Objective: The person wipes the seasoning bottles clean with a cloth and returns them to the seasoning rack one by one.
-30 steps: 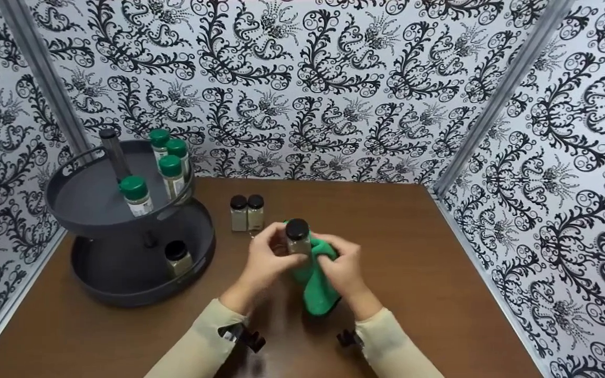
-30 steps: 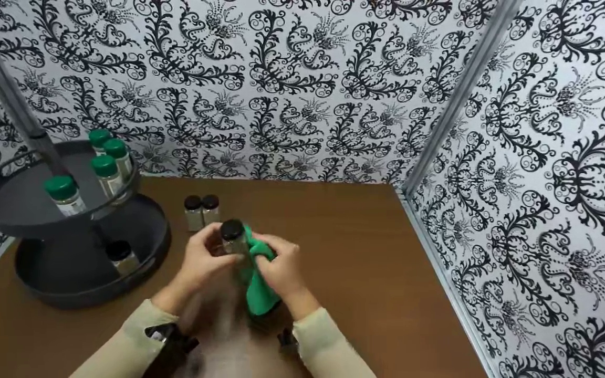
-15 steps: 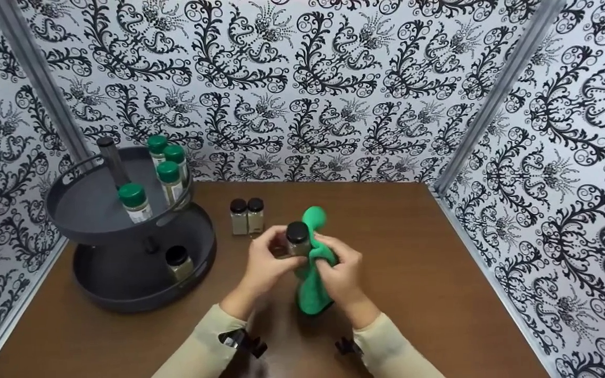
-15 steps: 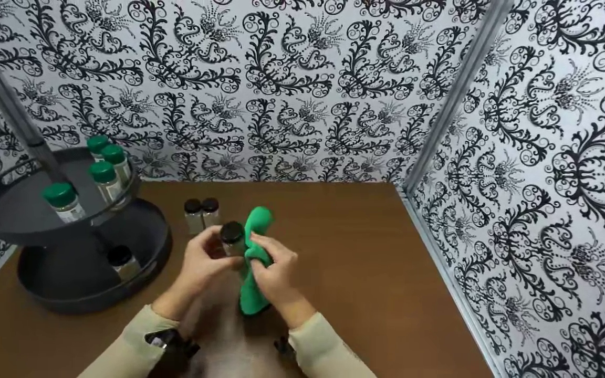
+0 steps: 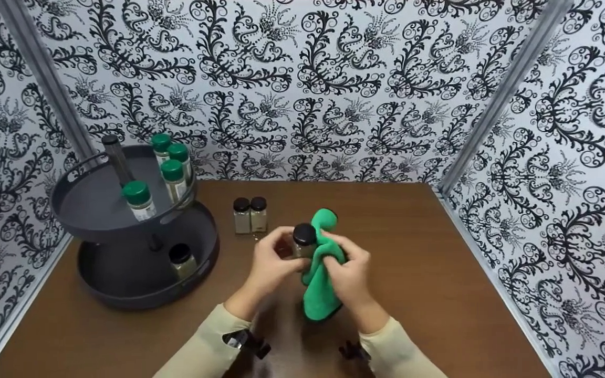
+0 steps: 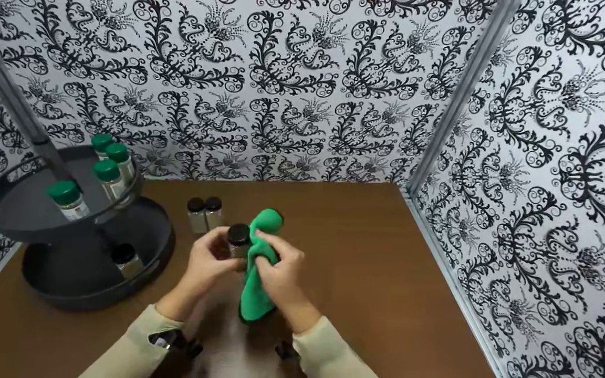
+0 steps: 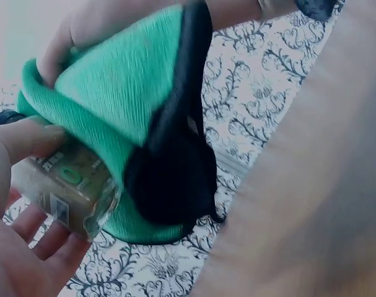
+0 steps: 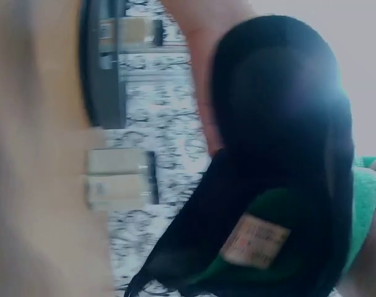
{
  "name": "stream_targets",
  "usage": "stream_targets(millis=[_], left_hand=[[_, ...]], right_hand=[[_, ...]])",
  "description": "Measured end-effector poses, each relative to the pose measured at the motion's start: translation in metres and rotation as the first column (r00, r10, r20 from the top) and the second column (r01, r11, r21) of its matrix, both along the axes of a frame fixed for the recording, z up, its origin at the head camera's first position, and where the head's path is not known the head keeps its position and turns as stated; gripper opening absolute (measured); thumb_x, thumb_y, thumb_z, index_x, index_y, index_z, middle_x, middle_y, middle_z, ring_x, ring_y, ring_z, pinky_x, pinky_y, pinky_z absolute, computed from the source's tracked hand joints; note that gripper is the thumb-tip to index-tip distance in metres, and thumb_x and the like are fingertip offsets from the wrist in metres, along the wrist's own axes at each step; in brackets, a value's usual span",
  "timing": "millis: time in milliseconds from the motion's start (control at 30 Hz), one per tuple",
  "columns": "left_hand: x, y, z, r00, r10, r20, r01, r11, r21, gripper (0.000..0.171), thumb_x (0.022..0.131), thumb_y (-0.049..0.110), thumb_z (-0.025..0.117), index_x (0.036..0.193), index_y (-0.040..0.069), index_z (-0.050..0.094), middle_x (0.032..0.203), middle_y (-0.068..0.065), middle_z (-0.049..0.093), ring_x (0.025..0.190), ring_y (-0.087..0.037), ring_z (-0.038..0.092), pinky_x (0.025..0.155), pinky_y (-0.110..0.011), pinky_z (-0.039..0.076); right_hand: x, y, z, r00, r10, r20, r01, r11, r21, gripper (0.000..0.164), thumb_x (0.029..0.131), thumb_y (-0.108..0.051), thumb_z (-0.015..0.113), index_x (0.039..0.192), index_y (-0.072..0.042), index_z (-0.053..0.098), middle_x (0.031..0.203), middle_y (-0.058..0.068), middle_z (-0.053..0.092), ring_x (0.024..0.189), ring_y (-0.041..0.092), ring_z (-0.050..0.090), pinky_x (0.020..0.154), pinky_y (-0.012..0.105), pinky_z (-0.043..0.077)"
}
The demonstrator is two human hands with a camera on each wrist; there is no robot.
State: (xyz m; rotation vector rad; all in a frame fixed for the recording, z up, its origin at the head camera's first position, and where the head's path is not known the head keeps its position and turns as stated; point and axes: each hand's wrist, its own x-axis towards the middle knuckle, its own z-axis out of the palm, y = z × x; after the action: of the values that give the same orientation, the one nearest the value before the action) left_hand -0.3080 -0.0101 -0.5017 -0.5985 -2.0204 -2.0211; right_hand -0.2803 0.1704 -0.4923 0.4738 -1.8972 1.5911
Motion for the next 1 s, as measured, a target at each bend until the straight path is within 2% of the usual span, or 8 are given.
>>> stream_targets(millis=[167,300,433,567,733,833,900,1000], left_hand=[[-0.002,-0.013,0.007,0.996,0.092,-0.011,-0.091,0.994,0.053,0.054,0.068,-0.002,0.093,0.118,0.006,0.074,0.096,-0.012,0.072,0.088,-0.02,0.071,0.084,-0.032,0.063],[-0.004,-0.017,0.006,0.993,0.116,-0.005,-0.116,0.992,0.04,0.053,0.068,-0.002,0.093,0.117,0.005,0.074,0.094,-0.012,0.072,0.085,-0.019,0.07,0.081,-0.03,0.061],[-0.005,-0.009,0.0,0.998,0.068,0.008,-0.068,0.997,-0.034,0.05,0.072,0.001,0.091,0.118,0.009,0.074,0.096,-0.009,0.073,0.086,-0.015,0.07,0.081,-0.029,0.061],[-0.004,-0.003,0.002,0.999,0.03,0.013,-0.03,1.0,-0.008,0.051,0.071,0.0,0.091,0.119,0.008,0.074,0.096,-0.011,0.075,0.087,-0.015,0.07,0.081,-0.029,0.061],[-0.005,-0.005,0.007,0.996,0.08,0.033,-0.081,0.996,0.044,0.053,0.069,0.0,0.094,0.118,0.007,0.075,0.096,-0.013,0.076,0.085,-0.015,0.071,0.078,-0.026,0.061],[-0.006,-0.006,0.005,0.993,0.11,0.049,-0.111,0.994,0.018,0.053,0.069,0.001,0.094,0.117,0.009,0.076,0.096,-0.012,0.075,0.084,-0.015,0.071,0.077,-0.026,0.061],[-0.005,-0.004,0.002,0.994,0.093,0.052,-0.093,0.996,-0.004,0.053,0.07,0.001,0.094,0.119,0.009,0.075,0.097,-0.012,0.075,0.086,-0.015,0.071,0.078,-0.026,0.062],[-0.003,0.001,-0.002,0.998,0.045,0.049,-0.044,0.999,-0.014,0.053,0.071,0.001,0.092,0.121,0.009,0.075,0.1,-0.011,0.076,0.089,-0.014,0.072,0.079,-0.028,0.062]], right_hand=[[-0.015,-0.014,-0.023,0.986,-0.029,0.166,0.008,0.992,0.128,0.033,0.082,0.012,0.071,0.109,-0.004,0.082,0.104,0.011,0.081,0.091,0.007,0.07,0.079,0.023,0.058],[-0.015,-0.013,-0.019,0.967,-0.04,0.252,-0.009,0.982,0.189,0.033,0.082,0.007,0.072,0.107,-0.012,0.083,0.102,0.005,0.082,0.085,0.008,0.068,0.075,0.024,0.056],[-0.003,-0.003,-0.003,0.995,-0.015,0.102,0.006,0.996,0.085,0.039,0.084,0.012,0.07,0.112,-0.012,0.083,0.107,0.008,0.082,0.09,0.013,0.075,0.077,0.025,0.06],[-0.001,-0.001,-0.004,0.998,0.008,-0.056,-0.005,0.999,0.047,0.041,0.085,0.015,0.067,0.12,-0.003,0.08,0.114,0.017,0.08,0.1,0.017,0.078,0.084,0.028,0.063],[-0.013,-0.004,-0.023,0.993,-0.002,0.12,-0.011,0.994,0.109,0.034,0.087,0.01,0.068,0.114,-0.005,0.081,0.107,0.012,0.081,0.093,0.008,0.074,0.082,0.024,0.061],[-0.015,-0.002,-0.023,0.979,0.011,0.204,-0.033,0.994,0.103,0.033,0.087,0.009,0.068,0.111,-0.009,0.082,0.106,0.009,0.081,0.09,0.007,0.071,0.081,0.023,0.059],[-0.012,0.0,-0.016,0.987,0.033,0.159,-0.044,0.997,0.062,0.035,0.088,0.011,0.067,0.114,-0.007,0.081,0.11,0.012,0.081,0.096,0.011,0.074,0.083,0.025,0.06],[-0.007,0.002,-0.007,0.999,0.042,-0.003,-0.042,0.999,0.006,0.039,0.085,0.016,0.068,0.118,-0.001,0.08,0.115,0.02,0.08,0.107,0.017,0.077,0.09,0.027,0.062]])
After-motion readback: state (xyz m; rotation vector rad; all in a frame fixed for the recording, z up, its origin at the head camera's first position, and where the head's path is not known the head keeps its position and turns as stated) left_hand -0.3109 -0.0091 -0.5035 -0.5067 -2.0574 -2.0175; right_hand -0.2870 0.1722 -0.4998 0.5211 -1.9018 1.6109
